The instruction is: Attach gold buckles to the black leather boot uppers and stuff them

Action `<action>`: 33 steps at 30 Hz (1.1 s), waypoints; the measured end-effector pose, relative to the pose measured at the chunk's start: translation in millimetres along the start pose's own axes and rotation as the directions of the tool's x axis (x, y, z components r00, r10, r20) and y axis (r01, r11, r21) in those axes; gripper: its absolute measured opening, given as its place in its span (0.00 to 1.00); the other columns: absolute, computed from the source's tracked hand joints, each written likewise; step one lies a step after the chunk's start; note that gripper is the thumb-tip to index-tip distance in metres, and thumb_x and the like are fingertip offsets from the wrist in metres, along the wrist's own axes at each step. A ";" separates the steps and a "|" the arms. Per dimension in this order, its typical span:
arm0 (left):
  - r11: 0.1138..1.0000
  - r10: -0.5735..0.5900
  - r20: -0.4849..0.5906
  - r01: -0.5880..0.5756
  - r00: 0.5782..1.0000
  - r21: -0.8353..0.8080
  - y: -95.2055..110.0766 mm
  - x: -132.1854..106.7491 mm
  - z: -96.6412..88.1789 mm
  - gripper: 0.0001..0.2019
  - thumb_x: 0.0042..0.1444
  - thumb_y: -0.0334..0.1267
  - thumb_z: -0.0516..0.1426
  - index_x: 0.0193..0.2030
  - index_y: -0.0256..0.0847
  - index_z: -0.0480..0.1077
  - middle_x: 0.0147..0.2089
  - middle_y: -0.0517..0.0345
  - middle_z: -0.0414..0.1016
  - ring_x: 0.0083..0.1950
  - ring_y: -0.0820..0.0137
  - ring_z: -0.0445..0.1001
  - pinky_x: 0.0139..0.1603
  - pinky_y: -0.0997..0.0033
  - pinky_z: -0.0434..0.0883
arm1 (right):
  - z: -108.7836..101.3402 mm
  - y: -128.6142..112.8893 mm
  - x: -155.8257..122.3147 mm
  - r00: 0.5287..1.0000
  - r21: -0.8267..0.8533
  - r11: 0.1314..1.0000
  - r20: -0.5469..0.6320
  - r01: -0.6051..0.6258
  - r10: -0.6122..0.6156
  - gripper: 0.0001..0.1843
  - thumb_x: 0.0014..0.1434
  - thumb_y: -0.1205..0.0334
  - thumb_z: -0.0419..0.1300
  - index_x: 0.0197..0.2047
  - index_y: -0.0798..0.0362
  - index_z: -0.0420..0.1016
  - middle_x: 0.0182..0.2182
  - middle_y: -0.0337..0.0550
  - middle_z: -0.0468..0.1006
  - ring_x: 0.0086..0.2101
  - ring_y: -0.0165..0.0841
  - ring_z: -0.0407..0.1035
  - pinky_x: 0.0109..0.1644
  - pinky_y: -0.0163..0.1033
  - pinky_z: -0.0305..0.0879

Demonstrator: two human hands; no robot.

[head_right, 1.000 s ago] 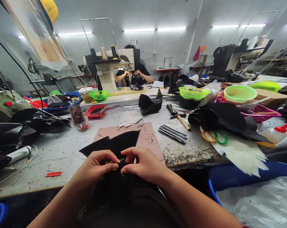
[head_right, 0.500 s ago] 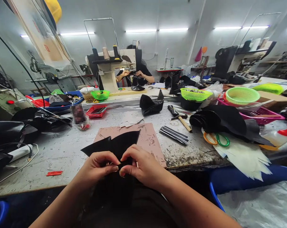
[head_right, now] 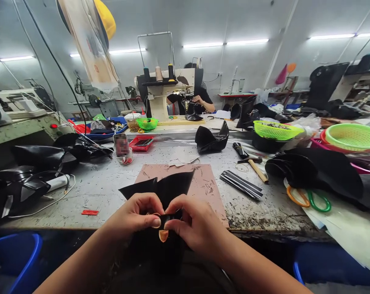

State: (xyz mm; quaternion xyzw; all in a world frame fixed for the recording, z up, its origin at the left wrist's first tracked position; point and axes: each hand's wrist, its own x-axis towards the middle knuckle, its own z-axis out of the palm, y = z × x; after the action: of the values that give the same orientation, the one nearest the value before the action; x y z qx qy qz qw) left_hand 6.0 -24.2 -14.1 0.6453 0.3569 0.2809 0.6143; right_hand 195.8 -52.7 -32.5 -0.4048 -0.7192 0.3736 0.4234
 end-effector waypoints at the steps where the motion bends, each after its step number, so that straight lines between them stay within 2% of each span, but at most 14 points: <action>1: 1.000 0.014 -0.026 -0.014 1.000 -0.001 -0.1 -0.2 -0.5 0.08 0.41 0.34 0.64 0.26 0.35 0.70 0.21 0.64 0.66 0.23 0.79 0.62 0.23 0.80 0.58 | -1.6 0.8 -0.1 0.998 -0.047 0.998 -0.039 0.050 -0.052 0.11 0.49 0.56 0.64 0.34 0.51 0.70 0.26 0.38 0.70 0.19 0.24 0.56 0.22 0.32 0.55; 4: 0.998 0.027 -0.101 -0.033 0.995 -0.057 -3.8 -1.1 -1.7 0.10 0.40 0.38 0.65 0.25 0.35 0.69 0.19 0.64 0.65 0.21 0.79 0.60 0.21 0.80 0.57 | -7.4 3.3 -1.6 0.990 -0.121 0.990 -0.106 0.076 -0.089 0.14 0.49 0.51 0.64 0.33 0.52 0.70 0.26 0.40 0.71 0.20 0.25 0.60 0.23 0.33 0.58; 6: 0.996 0.035 -0.129 -0.045 0.991 -0.077 -8.0 -1.3 -2.7 0.11 0.40 0.40 0.65 0.25 0.35 0.70 0.20 0.63 0.66 0.20 0.79 0.60 0.20 0.80 0.57 | -9.6 3.7 -3.7 0.996 -0.155 0.987 -0.077 0.037 -0.050 0.11 0.54 0.53 0.59 0.35 0.52 0.71 0.25 0.40 0.71 0.20 0.26 0.61 0.23 0.33 0.60; 8: 0.996 0.056 -0.120 -0.065 0.991 -0.067 -11.6 -0.8 -4.2 0.11 0.39 0.39 0.66 0.25 0.35 0.71 0.21 0.63 0.67 0.21 0.79 0.61 0.21 0.80 0.59 | -10.0 2.7 -5.2 0.998 -0.208 0.976 -0.017 0.058 -0.063 0.10 0.57 0.59 0.56 0.42 0.52 0.71 0.33 0.43 0.71 0.23 0.26 0.63 0.26 0.33 0.62; 10: 0.995 0.083 -0.072 -0.087 0.994 -0.052 -13.1 0.1 -5.6 0.10 0.39 0.38 0.66 0.25 0.35 0.71 0.23 0.61 0.69 0.23 0.77 0.64 0.23 0.79 0.61 | -10.5 -0.2 -4.7 0.992 -0.283 0.951 0.049 0.124 -0.114 0.12 0.55 0.64 0.57 0.45 0.51 0.70 0.40 0.46 0.69 0.29 0.28 0.65 0.30 0.34 0.64; 11: 0.994 0.094 -0.037 -0.095 0.995 -0.043 -12.8 0.5 -6.1 0.09 0.39 0.37 0.66 0.25 0.35 0.71 0.23 0.61 0.69 0.24 0.77 0.65 0.24 0.79 0.62 | -11.3 -2.3 -3.5 0.986 -0.321 0.934 0.091 0.159 -0.136 0.11 0.54 0.66 0.58 0.43 0.52 0.70 0.41 0.46 0.68 0.31 0.29 0.65 0.32 0.34 0.64; 15: 0.995 0.068 0.088 -0.074 0.994 0.070 -4.3 0.1 -6.1 0.06 0.43 0.34 0.63 0.26 0.36 0.71 0.25 0.60 0.71 0.26 0.76 0.66 0.26 0.78 0.63 | -18.1 -14.1 4.6 0.941 -0.405 0.881 0.317 0.244 -0.115 0.04 0.53 0.70 0.58 0.33 0.53 0.68 0.35 0.42 0.69 0.33 0.30 0.65 0.34 0.34 0.62; 18: 0.983 0.015 0.131 -0.039 0.991 0.180 3.3 -1.9 -5.6 0.06 0.45 0.35 0.62 0.27 0.36 0.70 0.26 0.60 0.70 0.26 0.75 0.66 0.26 0.78 0.64 | -22.4 -22.7 9.8 0.913 -0.433 0.878 0.408 0.206 -0.013 0.04 0.54 0.71 0.57 0.32 0.53 0.67 0.27 0.37 0.69 0.28 0.29 0.64 0.30 0.32 0.57; 20: 0.975 0.000 0.133 -0.030 0.991 0.222 6.4 -2.9 -5.6 0.06 0.46 0.35 0.61 0.28 0.37 0.69 0.27 0.60 0.69 0.27 0.75 0.66 0.27 0.78 0.64 | -23.2 -26.0 10.9 0.910 -0.390 0.910 0.413 0.141 0.036 0.06 0.52 0.72 0.57 0.31 0.52 0.66 0.24 0.35 0.68 0.26 0.27 0.62 0.27 0.31 0.55; 23: 0.980 -0.029 0.107 0.007 0.994 0.197 8.6 -2.7 -5.5 0.08 0.45 0.35 0.61 0.31 0.38 0.66 0.27 0.62 0.68 0.28 0.75 0.66 0.27 0.78 0.64 | -21.7 -27.0 8.6 0.938 -0.194 0.980 0.345 0.039 0.031 0.09 0.50 0.75 0.57 0.32 0.51 0.64 0.24 0.32 0.66 0.23 0.24 0.60 0.26 0.29 0.55; 25: 0.987 -0.066 0.123 0.047 0.990 0.153 10.0 -1.4 -5.1 0.10 0.45 0.34 0.61 0.33 0.38 0.65 0.27 0.63 0.68 0.28 0.76 0.66 0.27 0.78 0.63 | -20.2 -26.2 5.5 0.955 -0.084 0.996 0.295 -0.006 0.031 0.11 0.50 0.75 0.56 0.34 0.51 0.64 0.24 0.32 0.65 0.22 0.24 0.59 0.25 0.28 0.54; 27: 0.986 -0.102 0.144 0.081 0.984 0.145 11.6 0.2 -4.3 0.09 0.45 0.33 0.60 0.34 0.38 0.66 0.26 0.64 0.68 0.27 0.76 0.66 0.27 0.79 0.62 | -19.0 -25.0 2.6 0.958 -0.043 0.999 0.283 -0.031 0.042 0.14 0.48 0.76 0.57 0.38 0.52 0.65 0.25 0.32 0.66 0.23 0.24 0.59 0.24 0.28 0.55; 30: 0.980 -0.133 0.143 0.109 0.981 0.164 13.1 2.2 -3.1 0.07 0.44 0.32 0.61 0.32 0.37 0.69 0.24 0.64 0.68 0.26 0.76 0.65 0.26 0.79 0.61 | -18.7 -22.9 1.6 0.958 -0.063 0.998 0.283 -0.031 0.048 0.16 0.47 0.75 0.60 0.40 0.53 0.69 0.26 0.34 0.69 0.24 0.24 0.62 0.26 0.29 0.58; 33: 0.979 -0.155 0.171 0.128 0.973 0.160 12.9 4.0 -2.2 0.06 0.44 0.34 0.61 0.30 0.36 0.71 0.24 0.63 0.69 0.26 0.76 0.65 0.25 0.79 0.60 | -20.0 -20.8 5.1 0.960 -0.069 0.996 0.278 0.051 -0.030 0.08 0.49 0.74 0.60 0.33 0.54 0.74 0.25 0.37 0.72 0.25 0.26 0.66 0.29 0.30 0.60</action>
State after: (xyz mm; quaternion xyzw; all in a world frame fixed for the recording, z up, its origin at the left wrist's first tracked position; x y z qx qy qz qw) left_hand 8.0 -19.5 -1.5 0.6848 0.3640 0.1486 0.6136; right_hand 206.9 -52.4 -5.4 -0.3495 -0.7931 0.3902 0.3108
